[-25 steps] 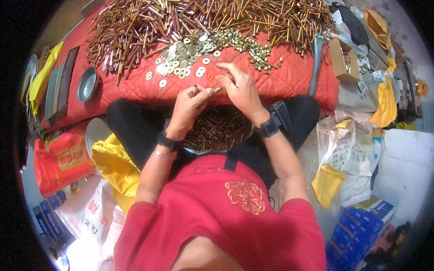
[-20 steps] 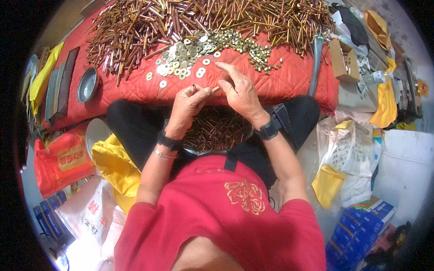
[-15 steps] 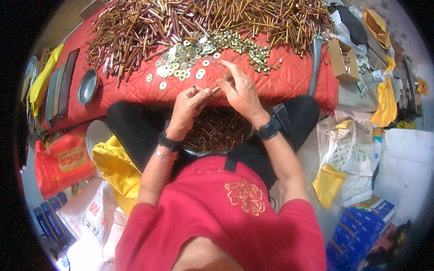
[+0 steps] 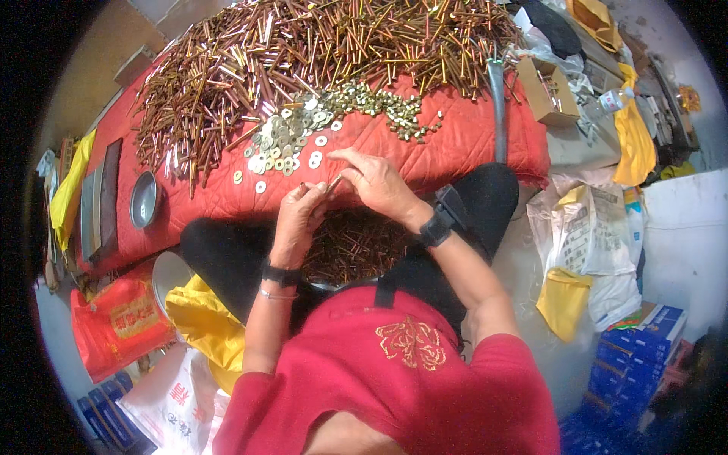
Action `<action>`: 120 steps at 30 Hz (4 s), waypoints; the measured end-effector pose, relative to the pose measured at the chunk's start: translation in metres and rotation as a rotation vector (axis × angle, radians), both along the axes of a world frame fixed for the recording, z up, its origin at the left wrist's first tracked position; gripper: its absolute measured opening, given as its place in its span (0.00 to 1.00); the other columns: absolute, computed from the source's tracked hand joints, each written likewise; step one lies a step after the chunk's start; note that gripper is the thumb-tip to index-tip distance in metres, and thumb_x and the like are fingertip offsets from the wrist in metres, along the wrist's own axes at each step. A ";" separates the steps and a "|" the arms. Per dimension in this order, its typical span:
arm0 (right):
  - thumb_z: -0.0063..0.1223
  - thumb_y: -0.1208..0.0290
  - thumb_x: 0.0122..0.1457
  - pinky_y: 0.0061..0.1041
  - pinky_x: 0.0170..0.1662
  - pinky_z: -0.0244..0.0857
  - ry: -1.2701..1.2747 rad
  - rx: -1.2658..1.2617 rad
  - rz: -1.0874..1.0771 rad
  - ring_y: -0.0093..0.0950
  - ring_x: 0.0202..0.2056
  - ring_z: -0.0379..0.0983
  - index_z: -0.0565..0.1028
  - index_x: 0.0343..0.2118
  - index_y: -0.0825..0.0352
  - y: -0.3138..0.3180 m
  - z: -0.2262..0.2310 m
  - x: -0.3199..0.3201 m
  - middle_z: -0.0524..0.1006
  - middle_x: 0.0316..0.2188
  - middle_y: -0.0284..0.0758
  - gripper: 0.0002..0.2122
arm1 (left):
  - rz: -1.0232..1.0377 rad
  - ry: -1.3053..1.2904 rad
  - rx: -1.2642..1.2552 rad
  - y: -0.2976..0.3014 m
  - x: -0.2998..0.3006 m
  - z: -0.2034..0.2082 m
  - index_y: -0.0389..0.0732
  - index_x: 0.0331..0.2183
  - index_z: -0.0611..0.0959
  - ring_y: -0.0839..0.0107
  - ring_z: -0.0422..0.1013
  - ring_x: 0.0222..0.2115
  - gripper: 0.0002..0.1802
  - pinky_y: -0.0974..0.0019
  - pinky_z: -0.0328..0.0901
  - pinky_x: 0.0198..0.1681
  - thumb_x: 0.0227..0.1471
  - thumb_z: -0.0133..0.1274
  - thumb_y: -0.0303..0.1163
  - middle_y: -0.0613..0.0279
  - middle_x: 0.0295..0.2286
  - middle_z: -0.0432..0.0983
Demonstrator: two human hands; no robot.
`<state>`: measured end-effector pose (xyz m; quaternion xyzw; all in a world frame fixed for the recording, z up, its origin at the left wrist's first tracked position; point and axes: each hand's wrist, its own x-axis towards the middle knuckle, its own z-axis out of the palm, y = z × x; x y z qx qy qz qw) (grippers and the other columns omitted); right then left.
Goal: Assembling small metal threaded rods with washers and other components manually.
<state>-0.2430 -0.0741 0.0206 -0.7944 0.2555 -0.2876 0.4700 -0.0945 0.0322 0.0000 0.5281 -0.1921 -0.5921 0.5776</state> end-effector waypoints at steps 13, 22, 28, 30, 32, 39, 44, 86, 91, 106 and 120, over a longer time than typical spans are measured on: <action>0.46 0.67 0.60 0.34 0.30 0.64 0.137 -0.149 0.137 0.42 0.27 0.72 0.71 0.27 0.68 -0.014 -0.010 -0.008 0.73 0.23 0.42 0.10 | 0.001 -1.132 -0.335 0.006 -0.010 0.003 0.35 0.24 0.79 0.73 0.60 0.14 0.08 0.69 0.58 0.20 0.52 0.54 0.28 0.60 0.14 0.68; 0.51 0.71 0.54 0.36 0.39 0.67 0.180 -0.699 -0.196 0.38 0.35 0.73 0.75 0.31 0.68 -0.148 -0.010 0.005 0.76 0.31 0.39 0.06 | -0.138 -1.127 -0.272 0.001 0.012 -0.002 0.40 0.29 0.79 0.56 0.69 0.33 0.03 0.59 0.64 0.36 0.49 0.53 0.27 0.55 0.28 0.71; 0.54 0.73 0.46 0.35 0.35 0.65 0.729 -1.274 -0.515 0.34 0.37 0.70 0.75 0.28 0.59 -0.230 -0.034 0.020 0.72 0.30 0.32 0.05 | 0.207 -1.432 -0.377 -0.047 0.043 -0.019 0.37 0.32 0.77 0.53 0.67 0.38 0.07 0.56 0.63 0.41 0.45 0.52 0.23 0.53 0.34 0.72; 0.54 0.72 0.45 0.33 0.34 0.65 0.700 -1.311 -0.443 0.34 0.35 0.70 0.75 0.28 0.58 -0.240 -0.040 0.018 0.72 0.29 0.32 0.05 | 0.199 -1.548 -0.415 -0.065 0.044 -0.023 0.37 0.34 0.77 0.52 0.67 0.40 0.11 0.54 0.62 0.43 0.42 0.52 0.22 0.52 0.37 0.72; 0.54 0.74 0.44 0.33 0.34 0.66 0.647 -1.330 -0.406 0.34 0.35 0.69 0.74 0.26 0.58 -0.244 -0.040 0.013 0.70 0.29 0.33 0.05 | 0.136 -1.670 -0.392 -0.079 0.038 -0.026 0.35 0.35 0.77 0.51 0.66 0.43 0.15 0.52 0.61 0.46 0.40 0.52 0.22 0.51 0.41 0.72; 0.54 0.82 0.44 0.32 0.38 0.69 0.202 -1.101 -0.475 0.36 0.38 0.69 0.75 0.29 0.66 -0.160 0.007 0.006 0.70 0.33 0.38 0.08 | -0.004 -1.556 -0.474 -0.067 -0.007 -0.046 0.34 0.44 0.75 0.51 0.64 0.52 0.21 0.57 0.57 0.57 0.44 0.48 0.17 0.46 0.48 0.69; 0.59 0.78 0.51 0.18 0.34 0.68 -0.150 -0.002 -0.320 0.18 0.28 0.71 0.75 0.31 0.68 -0.090 -0.014 0.001 0.73 0.32 0.30 0.05 | 0.163 -1.334 -0.541 -0.061 0.011 -0.034 0.36 0.42 0.77 0.53 0.69 0.44 0.18 0.60 0.65 0.48 0.46 0.51 0.19 0.48 0.43 0.73; 0.51 0.71 0.48 0.37 0.33 0.72 0.948 -0.823 0.139 0.39 0.31 0.78 0.80 0.27 0.65 -0.070 0.006 0.092 0.80 0.28 0.41 0.07 | 0.478 0.402 -0.273 -0.001 0.031 -0.032 0.34 0.45 0.74 0.68 0.72 0.40 0.15 0.62 0.69 0.46 0.54 0.52 0.23 0.60 0.37 0.75; 0.52 0.72 0.47 0.36 0.40 0.71 1.119 -0.642 0.382 0.39 0.38 0.77 0.81 0.34 0.64 -0.085 0.027 0.108 0.79 0.36 0.42 0.11 | 0.546 0.428 -0.249 0.000 0.028 -0.020 0.34 0.46 0.73 0.65 0.71 0.44 0.16 0.60 0.68 0.49 0.55 0.51 0.23 0.56 0.40 0.75; 0.50 0.72 0.60 0.17 0.24 0.59 0.088 0.231 -0.018 0.13 0.21 0.63 0.76 0.42 0.62 0.001 0.001 0.007 0.68 0.18 0.24 0.09 | 0.520 0.396 -0.296 -0.014 0.026 -0.034 0.34 0.38 0.76 0.64 0.73 0.40 0.08 0.58 0.70 0.47 0.54 0.53 0.23 0.58 0.36 0.75; 0.53 0.68 0.58 0.27 0.35 0.65 -0.194 -0.402 -0.372 0.33 0.34 0.70 0.73 0.31 0.70 0.003 -0.016 0.039 0.70 0.32 0.39 0.09 | 0.351 0.448 -0.215 -0.018 -0.025 -0.025 0.36 0.32 0.77 0.70 0.74 0.32 0.03 0.66 0.73 0.38 0.53 0.53 0.24 0.62 0.30 0.76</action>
